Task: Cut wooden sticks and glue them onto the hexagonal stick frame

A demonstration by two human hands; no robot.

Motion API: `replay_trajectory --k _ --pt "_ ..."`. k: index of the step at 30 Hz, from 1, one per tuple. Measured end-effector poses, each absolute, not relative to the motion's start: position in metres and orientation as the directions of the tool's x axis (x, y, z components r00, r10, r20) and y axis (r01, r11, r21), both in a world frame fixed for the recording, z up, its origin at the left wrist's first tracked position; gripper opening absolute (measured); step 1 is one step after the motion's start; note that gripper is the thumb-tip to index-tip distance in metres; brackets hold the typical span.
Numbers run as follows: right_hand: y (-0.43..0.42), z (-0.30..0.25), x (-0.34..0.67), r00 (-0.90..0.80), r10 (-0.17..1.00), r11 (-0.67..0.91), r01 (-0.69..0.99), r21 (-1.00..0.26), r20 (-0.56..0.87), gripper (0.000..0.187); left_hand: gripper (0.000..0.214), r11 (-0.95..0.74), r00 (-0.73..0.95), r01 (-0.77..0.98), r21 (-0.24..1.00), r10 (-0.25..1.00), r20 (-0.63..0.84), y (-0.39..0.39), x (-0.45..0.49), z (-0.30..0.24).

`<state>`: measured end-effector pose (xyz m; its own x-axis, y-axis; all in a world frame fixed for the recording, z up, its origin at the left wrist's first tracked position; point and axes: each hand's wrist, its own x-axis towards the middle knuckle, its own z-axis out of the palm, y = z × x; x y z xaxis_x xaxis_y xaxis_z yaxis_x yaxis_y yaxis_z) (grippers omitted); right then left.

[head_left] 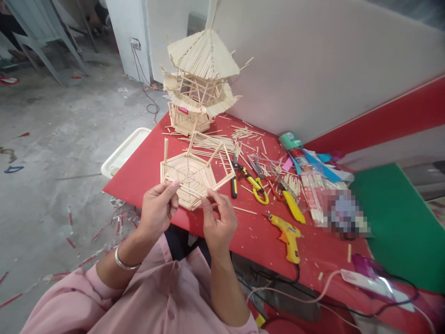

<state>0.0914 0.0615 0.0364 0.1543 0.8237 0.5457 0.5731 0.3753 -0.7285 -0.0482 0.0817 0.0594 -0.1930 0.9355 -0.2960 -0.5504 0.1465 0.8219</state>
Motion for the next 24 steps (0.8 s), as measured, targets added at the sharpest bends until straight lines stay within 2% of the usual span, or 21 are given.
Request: replay_trajectory --k 24 --pt "0.0627 0.0329 0.0917 0.162 0.804 0.376 0.607 -0.7 0.572 0.014 0.036 0.161 -0.177 -0.569 0.806 0.934 -0.312 0.0819 -0.048 0.0576"
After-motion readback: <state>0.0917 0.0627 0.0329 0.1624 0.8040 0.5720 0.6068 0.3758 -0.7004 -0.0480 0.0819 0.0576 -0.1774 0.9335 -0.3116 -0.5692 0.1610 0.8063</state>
